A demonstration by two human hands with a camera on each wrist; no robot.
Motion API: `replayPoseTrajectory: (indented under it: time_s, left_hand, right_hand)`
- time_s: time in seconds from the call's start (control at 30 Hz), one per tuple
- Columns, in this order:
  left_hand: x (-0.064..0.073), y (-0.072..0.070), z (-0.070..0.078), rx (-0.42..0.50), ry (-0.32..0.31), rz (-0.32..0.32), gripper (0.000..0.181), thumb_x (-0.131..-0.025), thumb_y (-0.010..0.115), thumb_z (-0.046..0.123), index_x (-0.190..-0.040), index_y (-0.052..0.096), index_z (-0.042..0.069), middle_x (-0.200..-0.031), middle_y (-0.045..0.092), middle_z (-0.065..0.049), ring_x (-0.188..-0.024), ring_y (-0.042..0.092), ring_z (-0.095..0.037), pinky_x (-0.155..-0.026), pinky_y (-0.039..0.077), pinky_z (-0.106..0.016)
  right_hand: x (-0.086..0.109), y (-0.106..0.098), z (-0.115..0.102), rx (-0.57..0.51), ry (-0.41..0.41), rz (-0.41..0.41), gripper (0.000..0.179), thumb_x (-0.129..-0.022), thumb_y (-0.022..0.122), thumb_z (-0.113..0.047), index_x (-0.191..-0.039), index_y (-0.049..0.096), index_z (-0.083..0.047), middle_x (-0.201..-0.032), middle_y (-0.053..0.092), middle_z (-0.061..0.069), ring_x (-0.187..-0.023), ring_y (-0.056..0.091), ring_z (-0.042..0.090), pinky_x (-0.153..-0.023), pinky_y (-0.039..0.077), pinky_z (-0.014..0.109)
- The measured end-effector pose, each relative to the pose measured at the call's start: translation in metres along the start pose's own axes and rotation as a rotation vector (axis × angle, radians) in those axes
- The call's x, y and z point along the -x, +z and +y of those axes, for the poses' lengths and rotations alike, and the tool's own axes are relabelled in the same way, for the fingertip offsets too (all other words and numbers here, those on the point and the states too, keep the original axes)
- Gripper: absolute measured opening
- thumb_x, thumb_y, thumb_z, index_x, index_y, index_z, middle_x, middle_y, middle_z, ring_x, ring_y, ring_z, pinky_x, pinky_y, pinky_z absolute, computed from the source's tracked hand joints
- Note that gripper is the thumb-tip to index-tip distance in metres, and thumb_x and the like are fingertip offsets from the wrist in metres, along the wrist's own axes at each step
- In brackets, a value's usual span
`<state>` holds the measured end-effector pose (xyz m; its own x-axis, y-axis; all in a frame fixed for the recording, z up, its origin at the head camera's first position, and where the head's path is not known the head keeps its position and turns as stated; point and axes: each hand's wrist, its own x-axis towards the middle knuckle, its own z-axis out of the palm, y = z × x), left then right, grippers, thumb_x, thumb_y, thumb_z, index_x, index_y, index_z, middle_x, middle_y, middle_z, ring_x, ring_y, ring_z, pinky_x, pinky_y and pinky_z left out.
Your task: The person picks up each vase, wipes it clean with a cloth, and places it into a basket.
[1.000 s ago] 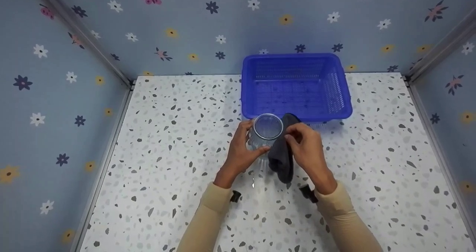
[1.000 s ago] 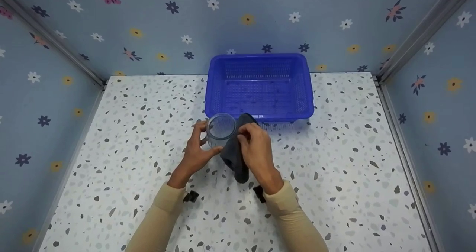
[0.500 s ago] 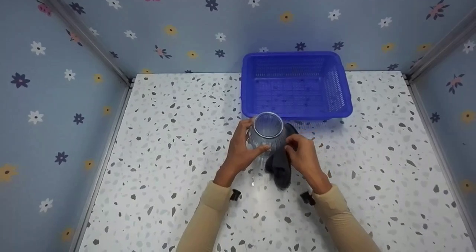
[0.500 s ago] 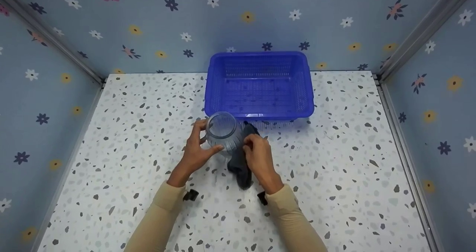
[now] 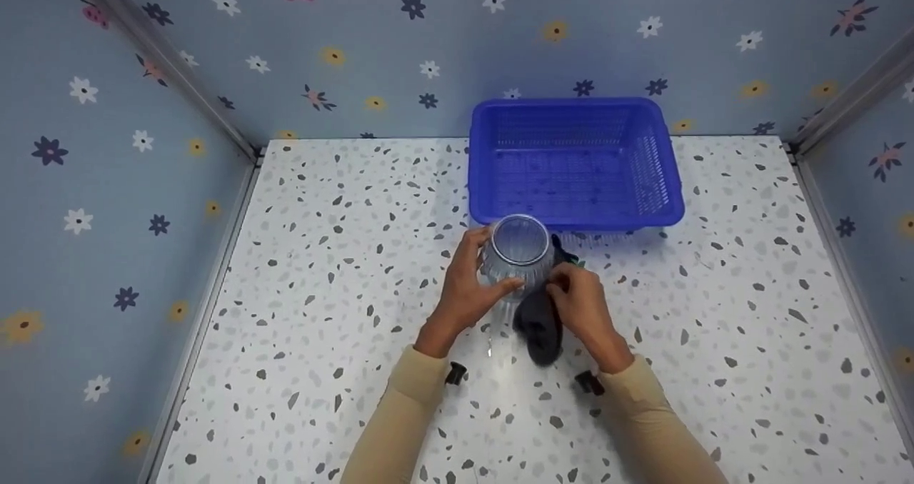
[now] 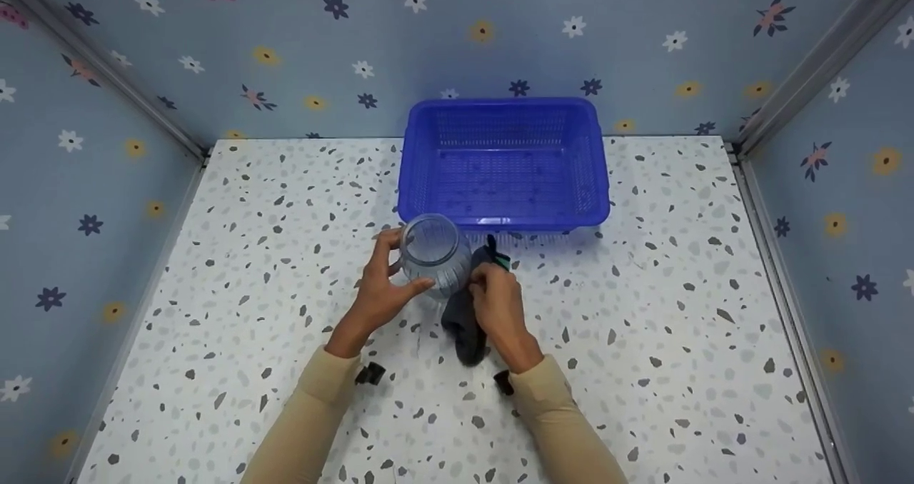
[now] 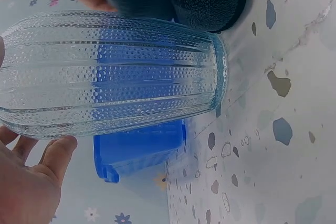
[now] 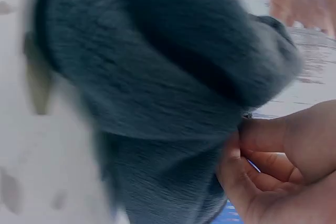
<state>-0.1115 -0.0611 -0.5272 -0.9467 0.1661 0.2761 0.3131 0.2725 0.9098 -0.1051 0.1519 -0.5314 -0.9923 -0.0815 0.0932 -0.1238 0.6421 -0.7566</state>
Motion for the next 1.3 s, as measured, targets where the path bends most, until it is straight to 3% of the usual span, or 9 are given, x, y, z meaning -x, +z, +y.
replayPoseTrajectory:
  time_s: [0.27,0.43,0.63,0.8,1.0,1.17,1.3]
  left_hand:
    - [0.000,-0.001,0.001,-0.019,0.011,-0.004,0.081,-0.085,0.092,0.028,-0.149,0.046,0.007,-0.151,0.049,-0.013,-0.145,0.046,-0.027,-0.115,0.048,-0.046]
    - [0.000,0.000,0.001,-0.006,0.017,0.007,0.079,-0.084,0.092,0.027,-0.147,0.047,0.007,-0.151,0.049,-0.012,-0.145,0.046,-0.028,-0.115,0.048,-0.047]
    - [-0.001,0.003,-0.001,0.004,0.026,0.022,0.076,-0.084,0.091,0.025,-0.144,0.048,0.006,-0.149,0.050,-0.013,-0.144,0.047,-0.029,-0.115,0.048,-0.048]
    - [-0.001,0.003,-0.002,-0.010,0.033,0.025,0.077,-0.083,0.091,0.023,-0.144,0.048,0.004,-0.148,0.050,-0.015,-0.142,0.049,-0.030,-0.114,0.048,-0.048]
    - [0.000,0.002,-0.002,-0.024,0.019,0.015,0.079,-0.084,0.090,0.021,-0.148,0.046,0.004,-0.151,0.049,-0.015,-0.144,0.047,-0.030,-0.114,0.048,-0.049]
    - [0.000,0.001,-0.002,-0.026,0.015,0.014,0.079,-0.085,0.091,0.022,-0.147,0.046,0.004,-0.150,0.049,-0.015,-0.144,0.047,-0.031,-0.115,0.048,-0.049]
    - [-0.001,0.001,-0.003,-0.026,0.025,0.008,0.078,-0.086,0.090,0.022,-0.146,0.045,0.002,-0.149,0.049,-0.016,-0.145,0.047,-0.031,-0.117,0.046,-0.046]
  right_hand:
    - [0.005,-0.032,-0.032,-0.080,-0.040,0.075,0.010,-0.094,0.069,0.012,-0.099,0.073,0.005,-0.092,0.073,0.019,-0.080,0.068,0.031,-0.071,0.055,0.040]
    - [0.004,-0.040,-0.049,-0.144,-0.079,0.149,0.010,-0.093,0.070,0.014,-0.097,0.073,0.006,-0.090,0.073,0.018,-0.074,0.067,0.027,-0.064,0.052,0.025]
    - [0.002,-0.044,-0.063,-0.181,-0.138,0.196,0.010,-0.093,0.071,0.013,-0.098,0.073,0.005,-0.091,0.071,0.017,-0.073,0.067,0.025,-0.064,0.051,0.021]
    - [0.002,-0.043,-0.061,-0.213,-0.137,0.189,0.008,-0.092,0.074,0.011,-0.099,0.074,0.006,-0.090,0.070,0.015,-0.073,0.066,0.021,-0.063,0.052,0.018]
    - [0.003,-0.047,-0.049,-0.295,-0.181,0.100,0.012,-0.099,0.068,0.007,-0.107,0.076,0.003,-0.101,0.069,0.013,-0.082,0.064,0.018,-0.070,0.053,0.018]
    - [-0.002,-0.049,-0.039,-0.331,-0.217,0.061,0.017,-0.095,0.070,0.012,-0.110,0.075,0.005,-0.114,0.060,0.019,-0.097,0.063,0.026,-0.078,0.057,0.024]
    - [-0.016,-0.052,-0.027,-0.289,-0.168,0.042,0.042,-0.088,0.082,0.006,-0.128,0.068,0.004,-0.136,0.051,0.025,-0.124,0.055,0.036,-0.099,0.052,0.047]
